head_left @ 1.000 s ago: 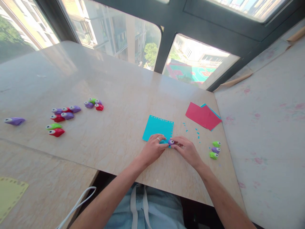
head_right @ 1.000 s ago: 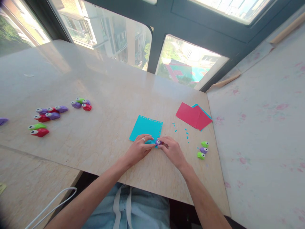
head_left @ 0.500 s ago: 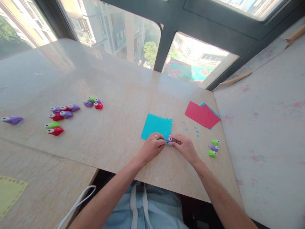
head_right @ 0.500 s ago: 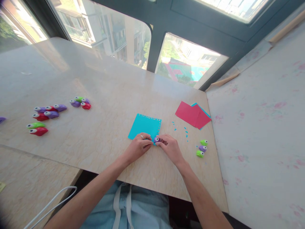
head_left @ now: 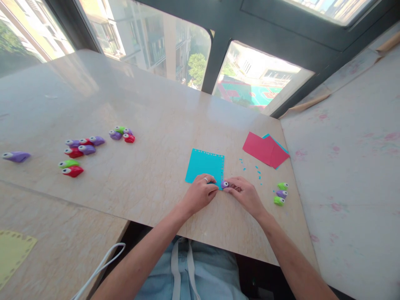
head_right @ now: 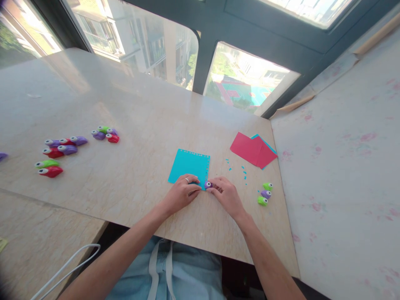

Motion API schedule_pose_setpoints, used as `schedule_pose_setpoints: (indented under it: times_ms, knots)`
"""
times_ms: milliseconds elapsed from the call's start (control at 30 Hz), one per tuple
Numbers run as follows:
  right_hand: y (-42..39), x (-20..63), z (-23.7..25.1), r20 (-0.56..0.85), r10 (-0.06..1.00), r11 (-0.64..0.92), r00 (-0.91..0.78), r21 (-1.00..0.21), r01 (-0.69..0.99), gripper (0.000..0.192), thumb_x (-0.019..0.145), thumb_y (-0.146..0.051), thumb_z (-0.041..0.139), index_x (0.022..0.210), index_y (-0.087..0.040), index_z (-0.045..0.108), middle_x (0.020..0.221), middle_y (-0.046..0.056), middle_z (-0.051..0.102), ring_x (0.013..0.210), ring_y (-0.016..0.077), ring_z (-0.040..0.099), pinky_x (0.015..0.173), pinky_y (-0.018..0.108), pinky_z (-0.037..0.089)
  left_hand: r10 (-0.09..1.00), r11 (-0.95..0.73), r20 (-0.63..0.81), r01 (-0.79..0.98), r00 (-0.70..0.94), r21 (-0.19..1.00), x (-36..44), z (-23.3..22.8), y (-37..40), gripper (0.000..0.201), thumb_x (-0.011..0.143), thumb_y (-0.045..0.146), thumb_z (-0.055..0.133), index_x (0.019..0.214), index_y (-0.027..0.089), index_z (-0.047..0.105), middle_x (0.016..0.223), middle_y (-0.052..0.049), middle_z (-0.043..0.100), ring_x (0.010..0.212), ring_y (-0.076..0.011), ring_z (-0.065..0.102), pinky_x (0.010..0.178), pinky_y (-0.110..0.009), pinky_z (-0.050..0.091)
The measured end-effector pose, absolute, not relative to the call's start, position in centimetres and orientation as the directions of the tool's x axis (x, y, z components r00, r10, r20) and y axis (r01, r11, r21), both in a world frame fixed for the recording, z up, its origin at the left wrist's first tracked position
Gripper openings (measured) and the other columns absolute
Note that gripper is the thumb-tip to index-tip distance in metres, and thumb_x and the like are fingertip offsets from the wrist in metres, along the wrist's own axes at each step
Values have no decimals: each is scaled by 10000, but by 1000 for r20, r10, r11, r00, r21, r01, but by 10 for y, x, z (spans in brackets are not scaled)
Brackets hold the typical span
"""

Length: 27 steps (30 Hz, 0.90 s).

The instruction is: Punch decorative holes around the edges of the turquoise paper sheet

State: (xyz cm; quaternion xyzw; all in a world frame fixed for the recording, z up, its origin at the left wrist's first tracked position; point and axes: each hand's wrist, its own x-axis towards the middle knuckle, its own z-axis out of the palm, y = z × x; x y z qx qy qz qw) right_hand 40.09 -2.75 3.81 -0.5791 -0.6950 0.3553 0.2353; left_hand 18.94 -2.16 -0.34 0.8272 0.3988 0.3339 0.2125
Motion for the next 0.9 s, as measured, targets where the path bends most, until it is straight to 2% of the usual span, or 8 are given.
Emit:
schedule_pose_setpoints:
  times_ms: [400, 700, 900]
  knots:
    - [-25, 398, 37, -54, 985, 66, -163, -757, 650, 245, 864, -385, 647, 1035, -235, 737, 1027, 79, 676, 820, 187, 630, 753, 330, 514, 802, -592, 389, 521, 453, 615, 190, -3, -22, 186, 897, 197, 559, 844, 219, 736, 1035, -59, 683, 1028, -185, 597, 905, -358, 491]
    - [-21, 390, 36, -24, 987, 85, -159, -760, 644, 240, 853, -377, 657, 1032, -240, 741, 965, 60, 667, 796, 174, 616, 745, 316, 503, 800, -592, 382, 502, 463, 630, 190, -3, -22, 180, 898, 192, 557, 869, 217, 732, 1058, -54, 691, 1089, -200, 600, 942, -384, 496]
    - [-20, 390, 35, -51, 984, 71, -172, -767, 638, 246, 855, -367, 655, 1049, -241, 739, 1003, 59, 666, 806, 166, 622, 776, 318, 509, 799, -595, 391, 507, 457, 623, 190, -2, -22, 177, 896, 188, 554, 881, 209, 730, 1057, -60, 691, 1077, -200, 602, 925, -378, 500]
